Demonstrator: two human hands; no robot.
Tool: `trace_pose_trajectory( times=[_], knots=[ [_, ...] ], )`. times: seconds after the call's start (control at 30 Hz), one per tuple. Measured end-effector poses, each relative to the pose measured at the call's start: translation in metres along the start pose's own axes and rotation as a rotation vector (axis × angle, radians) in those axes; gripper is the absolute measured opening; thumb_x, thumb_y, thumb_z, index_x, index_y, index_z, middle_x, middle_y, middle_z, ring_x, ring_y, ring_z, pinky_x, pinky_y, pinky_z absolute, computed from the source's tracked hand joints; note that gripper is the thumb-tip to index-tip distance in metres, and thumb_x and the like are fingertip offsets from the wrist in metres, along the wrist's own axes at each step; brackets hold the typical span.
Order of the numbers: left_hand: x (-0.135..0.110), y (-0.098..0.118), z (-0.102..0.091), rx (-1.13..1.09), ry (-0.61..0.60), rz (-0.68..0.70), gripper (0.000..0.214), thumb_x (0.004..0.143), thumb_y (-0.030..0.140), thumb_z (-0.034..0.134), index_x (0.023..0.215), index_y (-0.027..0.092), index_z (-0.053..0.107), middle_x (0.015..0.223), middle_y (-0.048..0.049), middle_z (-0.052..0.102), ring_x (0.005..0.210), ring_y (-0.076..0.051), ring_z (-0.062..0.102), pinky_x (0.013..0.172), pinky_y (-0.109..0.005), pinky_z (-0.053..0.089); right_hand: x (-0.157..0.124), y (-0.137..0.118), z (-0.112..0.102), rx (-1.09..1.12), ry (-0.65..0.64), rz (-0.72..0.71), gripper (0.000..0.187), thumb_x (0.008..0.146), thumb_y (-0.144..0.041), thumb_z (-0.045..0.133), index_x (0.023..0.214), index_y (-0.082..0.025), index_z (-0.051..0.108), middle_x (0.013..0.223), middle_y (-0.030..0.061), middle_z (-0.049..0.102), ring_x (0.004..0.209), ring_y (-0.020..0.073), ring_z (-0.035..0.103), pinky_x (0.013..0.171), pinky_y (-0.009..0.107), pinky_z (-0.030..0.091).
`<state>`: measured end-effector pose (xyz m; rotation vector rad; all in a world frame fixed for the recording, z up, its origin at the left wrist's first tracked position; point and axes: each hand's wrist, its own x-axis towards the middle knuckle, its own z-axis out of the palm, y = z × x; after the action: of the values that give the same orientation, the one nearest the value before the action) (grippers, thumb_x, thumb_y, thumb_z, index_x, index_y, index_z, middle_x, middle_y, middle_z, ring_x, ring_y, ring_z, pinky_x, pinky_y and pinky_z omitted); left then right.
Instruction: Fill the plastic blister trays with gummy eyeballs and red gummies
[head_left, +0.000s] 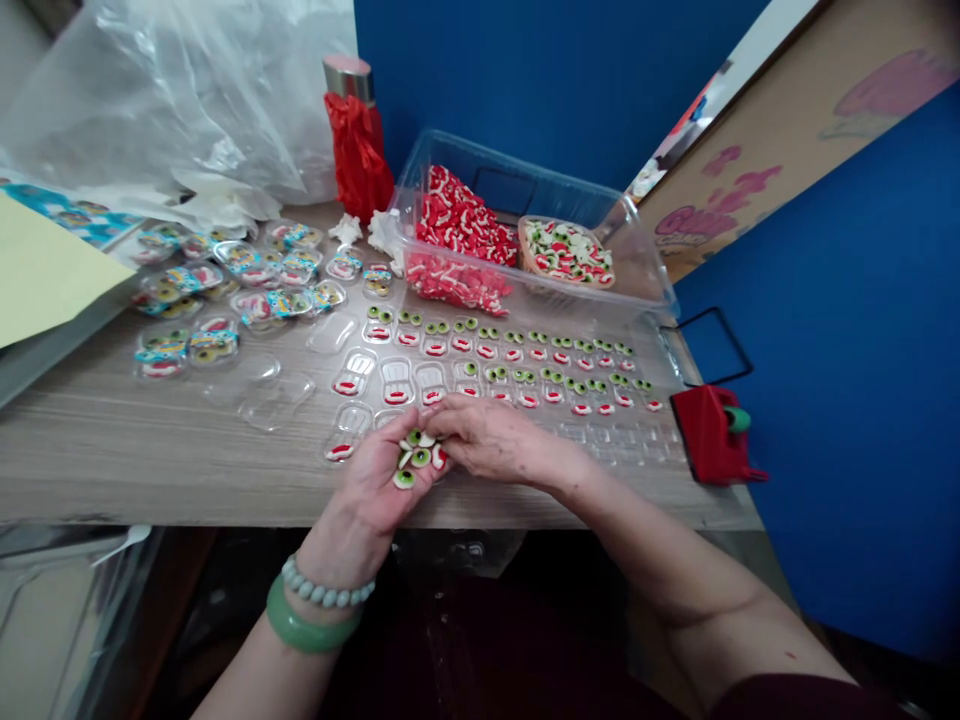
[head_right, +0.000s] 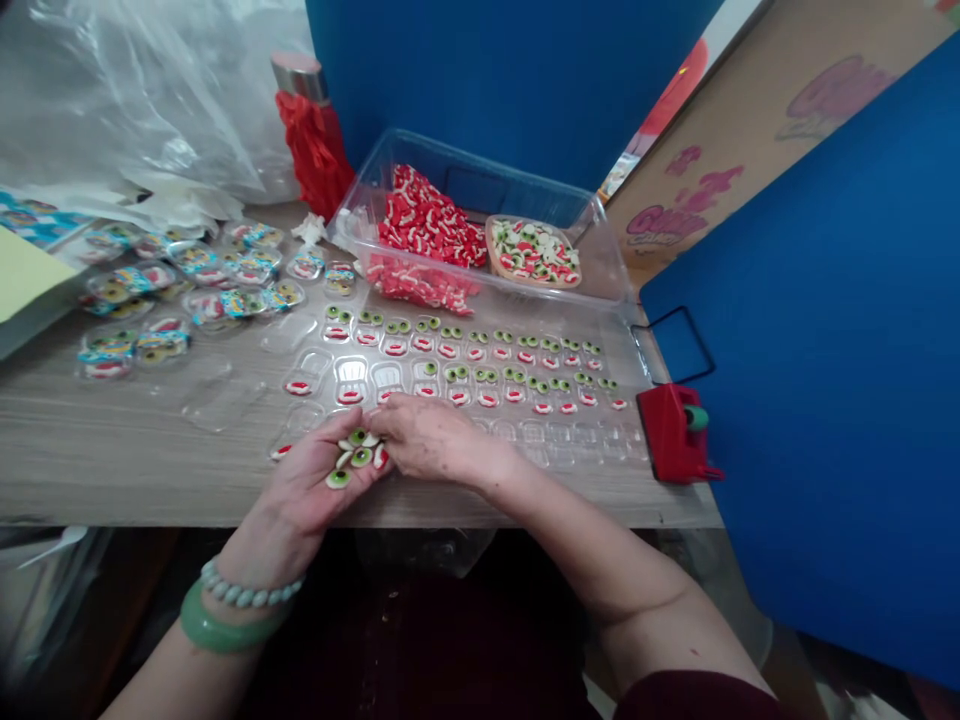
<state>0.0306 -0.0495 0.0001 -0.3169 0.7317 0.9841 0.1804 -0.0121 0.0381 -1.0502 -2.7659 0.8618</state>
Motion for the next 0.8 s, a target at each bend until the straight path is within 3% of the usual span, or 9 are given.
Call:
trace_pose_trajectory(
  times=[0.1,0.2,0.3,0.43,0.57,0.7,0.8],
  knots=[
    [-0.001,-0.002,0.006,0.004,0.032,-0.005,0.021,0.097,0.014,0.047,0.102,0.011,0.067,0.077,-0.0084,0.073,0.067,-0.019,0.072,0.072,-0.037,0.063,0.005,0.008,0.003,0.138,0.047,0.122,0.028,0.081,-0.008,0.051,0.089,-0.023,0.074,0.085,-0.0006,0.070,0.082,0.0148,0.062,0.075,0.025,0.045],
    [-0.005,0.000,0.011,0.031,0.020,0.020,0.026,0.096,0.011,0.047,0.115,0.008,0.064,0.092,-0.0148,0.075,0.082,-0.024,0.075,0.078,-0.039,0.063,0.017,0.031,0.003,0.304,0.249,0.309,0.023,0.079,-0.013,0.053,0.088,-0.021,0.073,0.080,-0.0027,0.070,0.076,0.0134,0.061,0.070,0.023,0.043],
    [-0.008,0.003,0.013,0.070,0.037,0.033,0.035,0.095,0.012,0.050,0.128,0.004,0.058,0.106,-0.0219,0.072,0.096,-0.031,0.074,0.079,-0.038,0.063,0.033,0.059,0.001,0.231,0.390,0.425,0.016,0.075,-0.016,0.056,0.083,-0.019,0.070,0.074,-0.0032,0.066,0.072,0.0136,0.058,0.068,0.024,0.040],
    [-0.010,0.006,0.010,0.076,0.056,0.037,0.042,0.095,0.013,0.051,0.136,0.004,0.053,0.108,-0.0212,0.072,0.098,-0.032,0.074,0.081,-0.038,0.063,0.047,0.082,0.005,0.064,0.292,0.416,0.019,0.076,-0.014,0.052,0.080,-0.019,0.070,0.074,-0.0006,0.065,0.076,0.0157,0.057,0.070,0.025,0.039],
    [-0.008,0.007,0.006,0.071,0.021,0.039,0.038,0.096,0.014,0.050,0.131,0.003,0.056,0.108,-0.0214,0.071,0.097,-0.031,0.074,0.084,-0.038,0.063,0.050,0.087,0.013,-0.119,0.322,0.396,0.023,0.082,-0.014,0.051,0.086,-0.018,0.073,0.091,0.0052,0.065,0.090,0.0183,0.058,0.078,0.027,0.040],
    [-0.007,0.007,0.003,0.050,-0.024,0.040,0.029,0.098,0.017,0.047,0.121,0.005,0.061,0.105,-0.0192,0.072,0.099,-0.030,0.073,0.085,-0.038,0.062,0.043,0.080,0.014,-0.173,0.339,0.381,0.025,0.091,-0.020,0.048,0.090,-0.018,0.073,0.091,0.0064,0.066,0.091,0.0192,0.059,0.082,0.028,0.041],
    [-0.007,0.008,0.002,0.021,-0.053,0.033,0.028,0.100,0.023,0.043,0.114,0.008,0.063,0.102,-0.0168,0.073,0.098,-0.029,0.073,0.085,-0.041,0.062,0.033,0.060,0.012,-0.097,0.438,0.296,0.024,0.094,-0.020,0.048,0.092,-0.017,0.072,0.093,0.0074,0.068,0.092,0.0193,0.060,0.085,0.029,0.043]
  ],
)
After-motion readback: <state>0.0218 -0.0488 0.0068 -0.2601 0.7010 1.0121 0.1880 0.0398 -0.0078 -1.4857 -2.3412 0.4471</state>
